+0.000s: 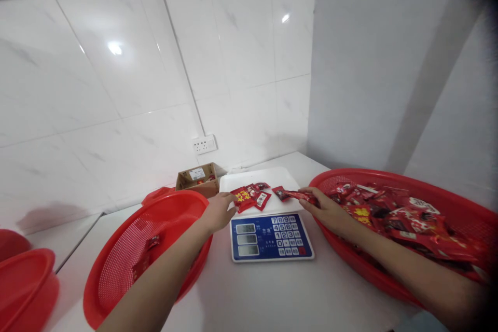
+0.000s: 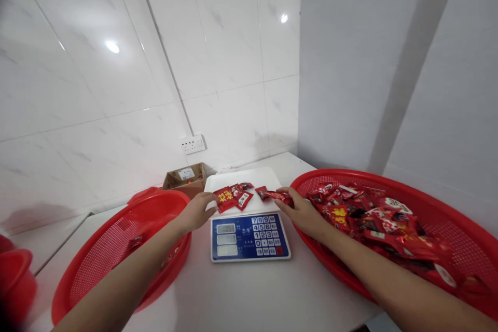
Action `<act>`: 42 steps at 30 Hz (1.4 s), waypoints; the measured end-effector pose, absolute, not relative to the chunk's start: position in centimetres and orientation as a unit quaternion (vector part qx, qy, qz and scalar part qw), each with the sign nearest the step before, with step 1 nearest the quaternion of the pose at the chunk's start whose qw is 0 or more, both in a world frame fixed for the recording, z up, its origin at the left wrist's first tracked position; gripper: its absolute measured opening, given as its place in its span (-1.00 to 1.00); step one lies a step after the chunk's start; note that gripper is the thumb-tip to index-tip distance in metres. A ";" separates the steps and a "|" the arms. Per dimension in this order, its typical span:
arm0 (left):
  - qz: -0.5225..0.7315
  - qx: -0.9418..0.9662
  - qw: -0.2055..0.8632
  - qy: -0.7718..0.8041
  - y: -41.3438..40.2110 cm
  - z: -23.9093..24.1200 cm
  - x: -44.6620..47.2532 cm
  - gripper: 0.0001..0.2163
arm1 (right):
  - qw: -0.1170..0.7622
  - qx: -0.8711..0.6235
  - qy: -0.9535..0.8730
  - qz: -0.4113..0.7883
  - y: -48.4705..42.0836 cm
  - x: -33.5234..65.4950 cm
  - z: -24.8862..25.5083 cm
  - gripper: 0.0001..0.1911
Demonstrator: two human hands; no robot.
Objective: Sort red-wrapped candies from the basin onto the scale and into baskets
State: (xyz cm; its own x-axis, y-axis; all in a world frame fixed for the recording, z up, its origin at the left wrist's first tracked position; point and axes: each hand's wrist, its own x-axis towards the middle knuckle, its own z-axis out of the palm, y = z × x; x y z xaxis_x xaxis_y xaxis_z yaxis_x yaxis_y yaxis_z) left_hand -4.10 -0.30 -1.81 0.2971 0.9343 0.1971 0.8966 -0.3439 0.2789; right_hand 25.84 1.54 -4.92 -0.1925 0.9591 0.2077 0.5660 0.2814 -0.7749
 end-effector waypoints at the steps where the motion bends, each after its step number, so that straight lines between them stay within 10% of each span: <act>1: 0.163 0.803 0.058 0.571 -0.3 -1.8 -4.1 -0.78 | 0.351 -0.531 -0.719 0.280 1.6 25.8 -5.0 -0.56; 42: 0.164 0.810 0.045 0.561 -0.2 -2.9 -5.4 -0.74 | 0.336 -0.537 -0.720 0.284 1.7 25.8 -5.0 -0.51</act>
State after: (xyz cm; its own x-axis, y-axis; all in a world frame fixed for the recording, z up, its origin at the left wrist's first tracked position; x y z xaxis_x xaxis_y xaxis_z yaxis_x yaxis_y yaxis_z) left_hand -5.39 -0.19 -2.86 0.3158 0.9241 0.2151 0.8947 -0.3656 0.2568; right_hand 25.78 1.69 -5.01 -0.1979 0.9637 0.1792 0.5825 0.2626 -0.7692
